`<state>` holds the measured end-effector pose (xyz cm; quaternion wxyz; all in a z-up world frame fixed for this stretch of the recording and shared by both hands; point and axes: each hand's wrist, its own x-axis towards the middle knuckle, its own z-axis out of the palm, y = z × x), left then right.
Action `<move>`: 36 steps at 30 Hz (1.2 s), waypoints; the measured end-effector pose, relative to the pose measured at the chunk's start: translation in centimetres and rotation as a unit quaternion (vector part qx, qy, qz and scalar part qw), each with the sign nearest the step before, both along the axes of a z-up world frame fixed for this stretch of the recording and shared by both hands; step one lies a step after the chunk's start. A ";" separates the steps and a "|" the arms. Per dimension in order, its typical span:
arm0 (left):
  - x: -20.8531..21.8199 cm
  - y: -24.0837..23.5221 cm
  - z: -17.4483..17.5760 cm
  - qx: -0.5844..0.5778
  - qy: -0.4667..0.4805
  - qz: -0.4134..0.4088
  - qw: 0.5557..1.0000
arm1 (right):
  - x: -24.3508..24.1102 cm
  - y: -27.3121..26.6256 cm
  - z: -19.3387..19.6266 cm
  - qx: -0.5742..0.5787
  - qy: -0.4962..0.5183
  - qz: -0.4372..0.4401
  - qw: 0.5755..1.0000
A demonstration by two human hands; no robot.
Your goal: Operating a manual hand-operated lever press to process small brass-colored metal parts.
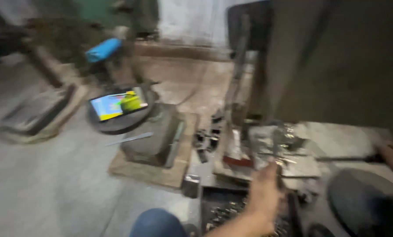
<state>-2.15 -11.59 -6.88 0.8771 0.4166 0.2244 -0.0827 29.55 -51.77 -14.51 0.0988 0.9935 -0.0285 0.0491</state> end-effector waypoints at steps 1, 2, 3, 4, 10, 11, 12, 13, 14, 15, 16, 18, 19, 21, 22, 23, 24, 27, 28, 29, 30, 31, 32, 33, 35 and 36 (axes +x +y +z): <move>0.3 0.6 -1.0 -0.006 0.001 -0.021 1.000 | -2.7 1.5 1.1 -0.009 0.007 -0.026 1.000; 0.6 1.1 -2.1 0.053 -0.012 -0.018 0.998 | -5.6 3.2 3.2 -0.020 0.014 -0.051 0.998; 0.9 1.5 -3.3 0.112 -0.027 -0.015 0.993 | -8.7 5.2 6.0 -0.030 0.022 -0.076 0.996; 0.8 2.2 -1.9 0.107 -0.028 -0.027 0.994 | -10.9 7.5 9.1 -0.034 0.022 -0.088 0.995; 2.6 8.9 3.0 0.484 -0.014 -0.187 0.855 | -19.4 19.8 20.8 -0.019 -0.162 0.095 0.982; 3.3 10.3 2.3 0.567 -0.081 -0.170 0.802 | -19.9 21.1 21.3 0.043 -0.095 0.107 0.989; 4.1 11.6 1.5 0.642 -0.147 -0.153 0.737 | -20.5 22.3 21.8 0.105 -0.028 0.116 0.987; 3.7 12.2 2.5 0.644 -0.144 -0.151 0.736 | -20.7 23.4 21.2 0.107 -0.027 0.119 0.987; 3.5 12.4 3.4 0.658 -0.124 -0.145 0.729 | -21.0 24.2 20.7 0.107 0.088 0.192 0.972; 3.3 12.6 4.3 0.671 -0.105 -0.139 0.721 | -21.3 24.9 20.3 0.105 0.201 0.262 0.938; 3.4 12.5 4.0 0.670 -0.104 -0.140 0.721 | -22.4 26.0 20.1 0.105 0.202 0.262 0.938; 3.5 13.0 3.5 0.693 -0.107 -0.127 0.701 | -24.3 28.7 19.7 0.059 0.190 0.246 0.949; 4.0 12.4 2.8 0.696 -0.102 -0.122 0.700 | -24.5 28.7 18.8 0.060 0.190 0.253 0.947; 4.5 12.5 1.9 0.632 -0.118 -0.158 0.749 | -24.6 29.9 16.9 0.008 0.081 0.299 0.951; 4.4 12.4 2.2 0.639 -0.108 -0.147 0.747 | -24.5 29.9 16.3 0.013 0.078 0.314 0.946; 4.4 12.3 2.5 0.637 -0.103 -0.151 0.749 | -24.3 30.0 15.7 0.007 0.049 0.326 0.944; 4.5 11.9 2.8 0.633 -0.102 -0.157 0.751 | -24.2 29.7 15.1 -0.001 0.018 0.334 0.943; 4.8 12.0 1.7 0.619 -0.138 -0.159 0.756 | -24.0 29.4 14.7 -0.024 0.041 0.335 0.941; 4.6 12.0 2.0 0.621 -0.137 -0.157 0.756 | -24.3 29.7 15.0 -0.023 0.039 0.337 0.940; 4.6 12.0 2.2 0.626 -0.140 -0.159 0.751 | -24.6 29.9 15.3 -0.028 0.048 0.331 0.942; 4.4 11.9 2.3 0.630 -0.142 -0.163 0.746 | -24.9 30.1 15.6 -0.033 0.058 0.323 0.944; 4.4 12.0 2.4 0.631 -0.141 -0.162 0.745 | -25.0 30.5 15.6 -0.032 0.058 0.324 0.944; 4.3 12.0 2.5 0.633 -0.138 -0.161 0.744 | -25.2 30.9 15.7 -0.040 0.067 0.311 0.947; 4.2 12.0 2.6 0.635 -0.136 -0.160 0.743 | -25.4 31.4 15.7 -0.047 0.076 0.299 0.950; 4.1 11.9 3.0 0.629 -0.144 -0.160 0.747 | -24.4 30.8 13.9 -0.034 0.081 0.307 0.948; 4.0 11.9 3.2 0.624 -0.151 -0.158 0.750 | -24.0 30.5 13.0 -0.020 0.086 0.316 0.945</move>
